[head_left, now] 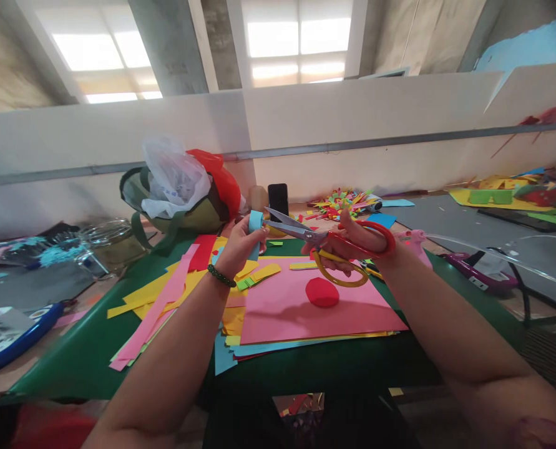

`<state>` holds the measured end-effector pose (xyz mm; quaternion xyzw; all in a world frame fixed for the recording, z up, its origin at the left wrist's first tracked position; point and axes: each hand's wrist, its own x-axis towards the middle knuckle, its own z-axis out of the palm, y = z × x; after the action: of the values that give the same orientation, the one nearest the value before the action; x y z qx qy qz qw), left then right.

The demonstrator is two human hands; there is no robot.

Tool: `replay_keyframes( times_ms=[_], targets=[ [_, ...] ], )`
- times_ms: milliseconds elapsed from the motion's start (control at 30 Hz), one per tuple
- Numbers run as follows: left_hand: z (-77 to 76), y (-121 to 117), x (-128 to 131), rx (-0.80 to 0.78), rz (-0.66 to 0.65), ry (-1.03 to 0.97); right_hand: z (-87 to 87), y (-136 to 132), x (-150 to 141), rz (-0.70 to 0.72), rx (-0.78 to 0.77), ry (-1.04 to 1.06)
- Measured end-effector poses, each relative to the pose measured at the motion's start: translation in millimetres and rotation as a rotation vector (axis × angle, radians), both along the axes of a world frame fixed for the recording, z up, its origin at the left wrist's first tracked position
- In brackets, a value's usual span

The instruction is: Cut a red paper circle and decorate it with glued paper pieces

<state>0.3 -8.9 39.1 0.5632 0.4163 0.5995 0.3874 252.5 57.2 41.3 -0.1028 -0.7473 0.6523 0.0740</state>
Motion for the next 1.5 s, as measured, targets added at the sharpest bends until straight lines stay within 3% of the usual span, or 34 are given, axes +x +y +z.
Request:
replay_keyframes(
  times_ms=[333,700,833,967,1067,1133,1267,1400,1500],
  targets=[
    [-5.7,-1,2,0.012,-0.153,0.082,-5.3,-2,-14,0.035,-0.079,0.064],
    [-3.2,1,-2,0.027,-0.166,0.055,-5.9,-9,-24,-0.032,-0.134,0.084],
    [-2.1,0,-2,0.03,-0.183,0.019,1.6,-20,-24,-0.152,-0.091,0.105],
    [-2.6,1,-3,-0.039,-0.205,-0.013,17.6,-20,-4,-0.471,0.071,0.165],
    [-2.9,3,-6,-0.111,-0.136,-0.074,19.8,-2,17,-0.684,0.355,0.128],
    [-3.4,5,-8,-0.134,-0.06,-0.118,14.9,13,26,-0.784,0.596,-0.035],
    [-6.3,8,-9,-0.16,0.038,-0.155,0.9,35,23,-0.729,0.915,-0.513],
    [-9.7,10,-8,-0.165,0.024,-0.144,-9.6,39,11,-0.545,0.974,-0.879],
    [-11.6,11,-8,-0.163,0.028,-0.137,-15.2,36,5,-0.473,0.952,-0.978]
  ],
)
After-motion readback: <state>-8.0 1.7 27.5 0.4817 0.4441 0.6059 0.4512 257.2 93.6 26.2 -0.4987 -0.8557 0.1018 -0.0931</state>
